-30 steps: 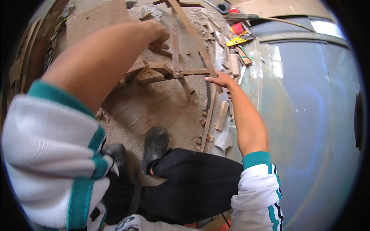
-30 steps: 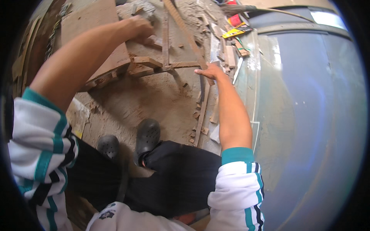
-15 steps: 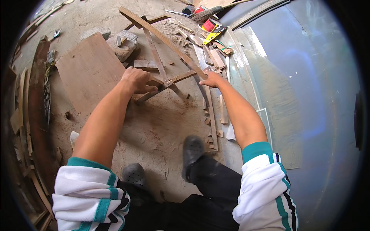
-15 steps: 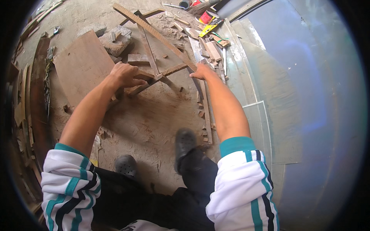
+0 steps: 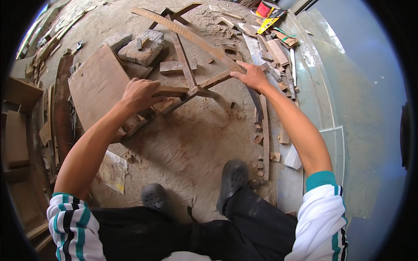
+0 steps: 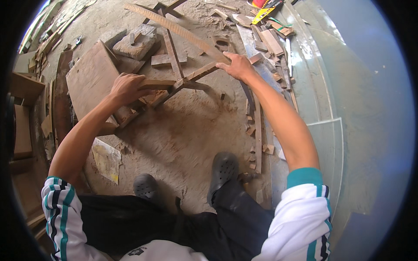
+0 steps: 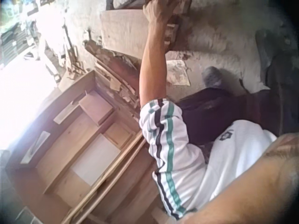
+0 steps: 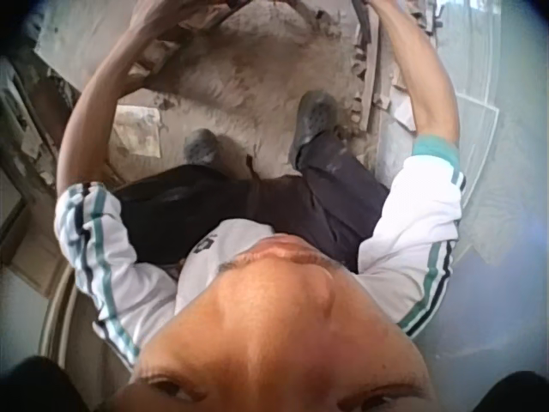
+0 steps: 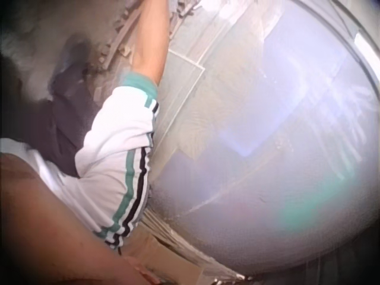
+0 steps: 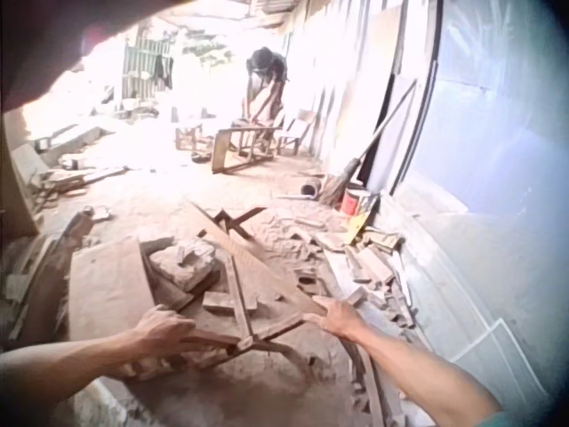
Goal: The person sits on the floor and assembles a wooden frame by aligning pieces and hammering nails into place. They repeatedly position the frame, insert nails, and strike them with a hammer to secure the joints.
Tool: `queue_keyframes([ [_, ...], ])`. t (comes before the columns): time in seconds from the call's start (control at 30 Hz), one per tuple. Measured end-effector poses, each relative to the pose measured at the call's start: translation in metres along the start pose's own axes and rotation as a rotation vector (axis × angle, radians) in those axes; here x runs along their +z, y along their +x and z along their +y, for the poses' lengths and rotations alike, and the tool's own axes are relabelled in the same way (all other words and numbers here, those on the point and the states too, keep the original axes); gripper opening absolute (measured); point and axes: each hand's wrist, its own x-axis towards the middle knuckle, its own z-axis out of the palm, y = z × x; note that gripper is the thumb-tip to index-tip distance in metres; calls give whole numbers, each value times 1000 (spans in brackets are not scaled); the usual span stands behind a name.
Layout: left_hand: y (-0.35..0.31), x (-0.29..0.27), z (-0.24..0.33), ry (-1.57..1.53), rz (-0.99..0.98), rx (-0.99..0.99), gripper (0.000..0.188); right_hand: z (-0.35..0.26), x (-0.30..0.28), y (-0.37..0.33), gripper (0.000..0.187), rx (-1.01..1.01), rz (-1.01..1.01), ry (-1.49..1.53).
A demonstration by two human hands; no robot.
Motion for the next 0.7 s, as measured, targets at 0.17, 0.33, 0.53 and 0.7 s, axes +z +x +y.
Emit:
queue_keyframes([
  [0.17,10,-12,39,161,117,24,65,35,1,3,65,-187,202,169],
  [0.33,39,1,113,219,-161,-187,98,60,12,-21,59,-109,367,353],
  [0.53,73,61,142,36,-51,-430,109,75,34,-65,59,231,397,553],
  [0.7,77,93,143,25,133,-440,83,111,86,-87,61,392,420,503],
])
